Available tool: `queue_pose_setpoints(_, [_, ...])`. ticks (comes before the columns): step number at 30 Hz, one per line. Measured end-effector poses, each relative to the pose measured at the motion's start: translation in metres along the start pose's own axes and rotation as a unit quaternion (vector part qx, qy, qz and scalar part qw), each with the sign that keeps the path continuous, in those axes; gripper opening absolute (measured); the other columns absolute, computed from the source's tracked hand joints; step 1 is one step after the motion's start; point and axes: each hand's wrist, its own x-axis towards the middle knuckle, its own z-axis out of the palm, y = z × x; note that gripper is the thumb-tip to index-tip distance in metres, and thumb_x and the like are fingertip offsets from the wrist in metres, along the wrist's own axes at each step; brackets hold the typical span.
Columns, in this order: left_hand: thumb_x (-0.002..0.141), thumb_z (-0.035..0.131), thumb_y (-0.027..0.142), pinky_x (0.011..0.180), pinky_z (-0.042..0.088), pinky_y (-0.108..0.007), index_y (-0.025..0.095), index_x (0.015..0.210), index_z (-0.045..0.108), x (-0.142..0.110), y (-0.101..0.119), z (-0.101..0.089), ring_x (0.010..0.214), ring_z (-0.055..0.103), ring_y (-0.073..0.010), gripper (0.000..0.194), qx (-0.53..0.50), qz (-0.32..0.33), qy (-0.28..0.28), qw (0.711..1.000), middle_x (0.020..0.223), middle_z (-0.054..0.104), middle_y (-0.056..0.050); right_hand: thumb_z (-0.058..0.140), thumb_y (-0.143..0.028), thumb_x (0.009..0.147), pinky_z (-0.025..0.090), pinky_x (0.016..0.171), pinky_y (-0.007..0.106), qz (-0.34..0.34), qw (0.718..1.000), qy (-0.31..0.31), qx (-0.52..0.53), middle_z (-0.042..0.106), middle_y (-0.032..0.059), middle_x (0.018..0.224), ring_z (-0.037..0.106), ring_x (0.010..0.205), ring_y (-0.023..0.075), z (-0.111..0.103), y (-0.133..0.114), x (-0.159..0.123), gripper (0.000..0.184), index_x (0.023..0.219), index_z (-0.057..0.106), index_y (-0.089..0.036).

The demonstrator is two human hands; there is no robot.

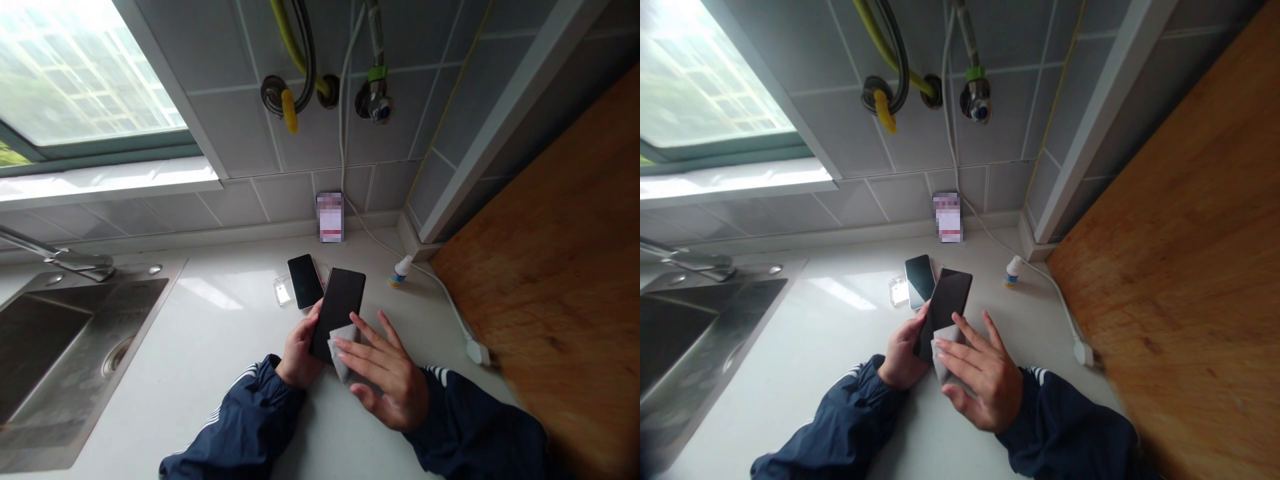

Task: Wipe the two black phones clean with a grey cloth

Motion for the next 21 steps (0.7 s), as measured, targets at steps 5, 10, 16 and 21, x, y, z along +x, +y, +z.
queue_pose_setpoints(5, [0.094, 0.047, 0.024, 0.105, 0.044, -0.032, 0.018, 0.136, 0.059, -0.002, 0.002, 0.001, 0.123, 0.06, -0.0217, 0.044, 0.01, -0.016, -0.01, 1.0, 0.131, 0.067, -0.005, 0.051, -0.035, 0.097, 0.017, 0.12, 0.066, 0.027, 0.999, -0.001, -0.033, 0.062, 0.0074, 0.139, 0.029, 0.149, 0.033, 0.001, 0.003, 0.0, 0.038, 0.13, 0.062, -0.02])
queue_pose_setpoints(10, [0.095, 0.046, 0.03, 0.085, 0.056, -0.031, 0.017, 0.138, 0.056, -0.007, 0.005, 0.007, 0.108, 0.067, -0.024, 0.046, 0.043, -0.059, -0.017, 0.997, 0.135, 0.063, -0.008, 0.048, -0.031, 0.097, 0.018, 0.12, 0.065, 0.082, 0.994, 0.033, -0.063, 0.055, 0.0069, 0.146, 0.025, 0.151, 0.0348, -0.003, 0.007, 0.002, 0.041, 0.135, 0.059, -0.02])
queue_pose_setpoints(16, [0.101, 0.041, 0.051, 0.087, 0.056, -0.036, 0.02, 0.144, 0.051, -0.008, 0.001, 0.009, 0.105, 0.069, -0.0263, 0.054, 0.058, -0.075, -0.05, 0.994, 0.13, 0.066, -0.012, 0.045, -0.029, 0.098, 0.017, 0.12, 0.064, 0.138, 0.986, 0.051, -0.08, 0.049, 0.0058, 0.151, 0.022, 0.151, 0.0361, -0.003, 0.015, 0.002, 0.046, 0.143, 0.051, -0.02])
queue_pose_setpoints(21, [0.1, 0.045, 0.05, 0.107, 0.045, -0.039, 0.02, 0.144, 0.051, -0.006, -0.003, 0.006, 0.122, 0.061, -0.0281, 0.053, 0.087, -0.049, -0.052, 0.994, 0.135, 0.063, -0.011, 0.043, -0.031, 0.1, 0.02, 0.119, 0.062, 0.145, 0.987, 0.031, -0.069, 0.046, 0.0062, 0.154, 0.022, 0.152, 0.0346, 0.0, 0.018, 0.001, 0.048, 0.146, 0.046, -0.02])
